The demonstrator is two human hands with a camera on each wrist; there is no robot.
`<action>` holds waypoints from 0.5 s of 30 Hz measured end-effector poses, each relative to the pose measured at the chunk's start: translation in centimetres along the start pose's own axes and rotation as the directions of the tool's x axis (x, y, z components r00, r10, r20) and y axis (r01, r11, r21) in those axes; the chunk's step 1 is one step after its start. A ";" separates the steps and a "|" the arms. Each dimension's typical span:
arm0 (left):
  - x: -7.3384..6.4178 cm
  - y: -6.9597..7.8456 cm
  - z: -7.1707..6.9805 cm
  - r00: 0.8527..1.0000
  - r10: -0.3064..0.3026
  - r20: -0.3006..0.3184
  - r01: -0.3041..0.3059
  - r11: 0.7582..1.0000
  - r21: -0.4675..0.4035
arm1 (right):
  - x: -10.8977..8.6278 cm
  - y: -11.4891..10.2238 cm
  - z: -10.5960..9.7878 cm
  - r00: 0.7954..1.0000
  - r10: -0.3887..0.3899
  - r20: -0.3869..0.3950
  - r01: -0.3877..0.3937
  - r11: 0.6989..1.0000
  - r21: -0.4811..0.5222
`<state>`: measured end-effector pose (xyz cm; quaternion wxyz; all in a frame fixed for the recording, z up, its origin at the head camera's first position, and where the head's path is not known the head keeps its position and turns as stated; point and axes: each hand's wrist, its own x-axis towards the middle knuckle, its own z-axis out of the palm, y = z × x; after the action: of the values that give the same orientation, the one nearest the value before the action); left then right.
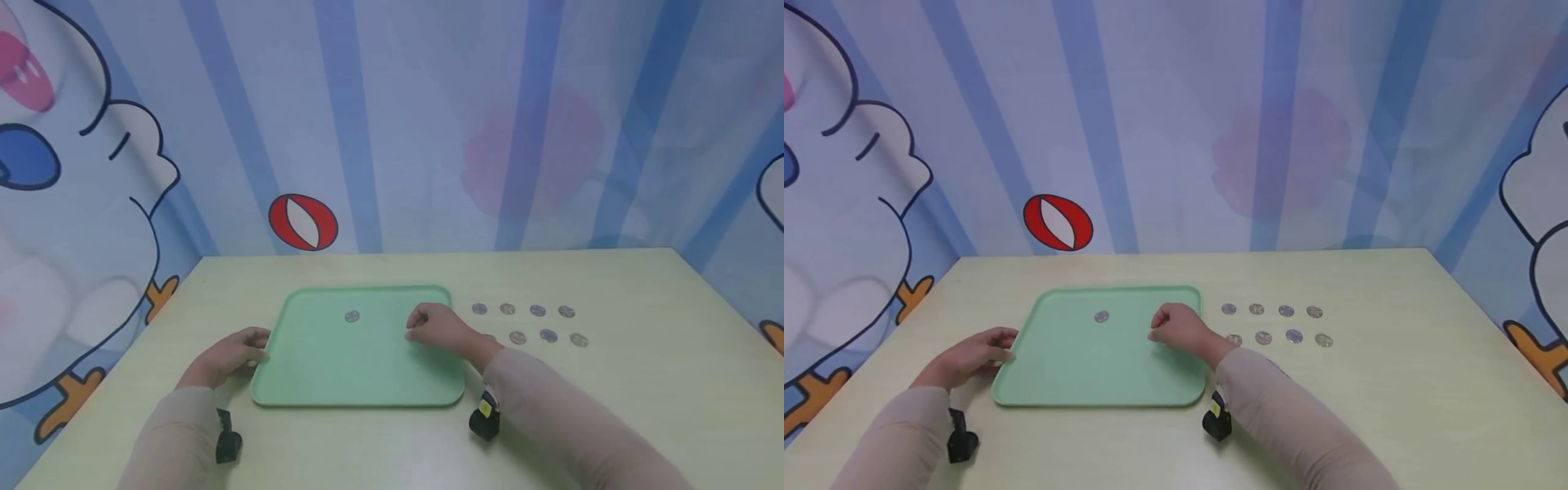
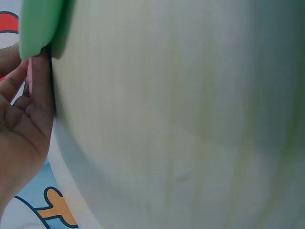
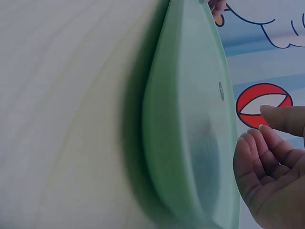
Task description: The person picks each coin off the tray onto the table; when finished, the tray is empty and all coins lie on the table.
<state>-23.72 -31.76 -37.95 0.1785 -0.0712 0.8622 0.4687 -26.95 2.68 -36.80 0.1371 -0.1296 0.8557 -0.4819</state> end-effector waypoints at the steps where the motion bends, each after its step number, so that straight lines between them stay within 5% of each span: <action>1: 0.0 0.0 0.0 1.000 0.002 0.000 -0.002 1.000 0.002 | 0.3 -0.2 0.2 1.000 -0.007 0.004 0.007 1.000 -0.008; 15: 0.0 0.1 -0.2 1.000 0.001 0.022 -0.001 1.000 -0.016 | 3.2 -2.1 2.1 0.996 -0.064 0.058 0.065 0.998 -0.021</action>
<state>-23.84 -31.85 -37.74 0.1870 -0.0670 0.8565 0.4764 -28.96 -1.14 -36.36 0.1445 -0.1726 0.8523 -0.4722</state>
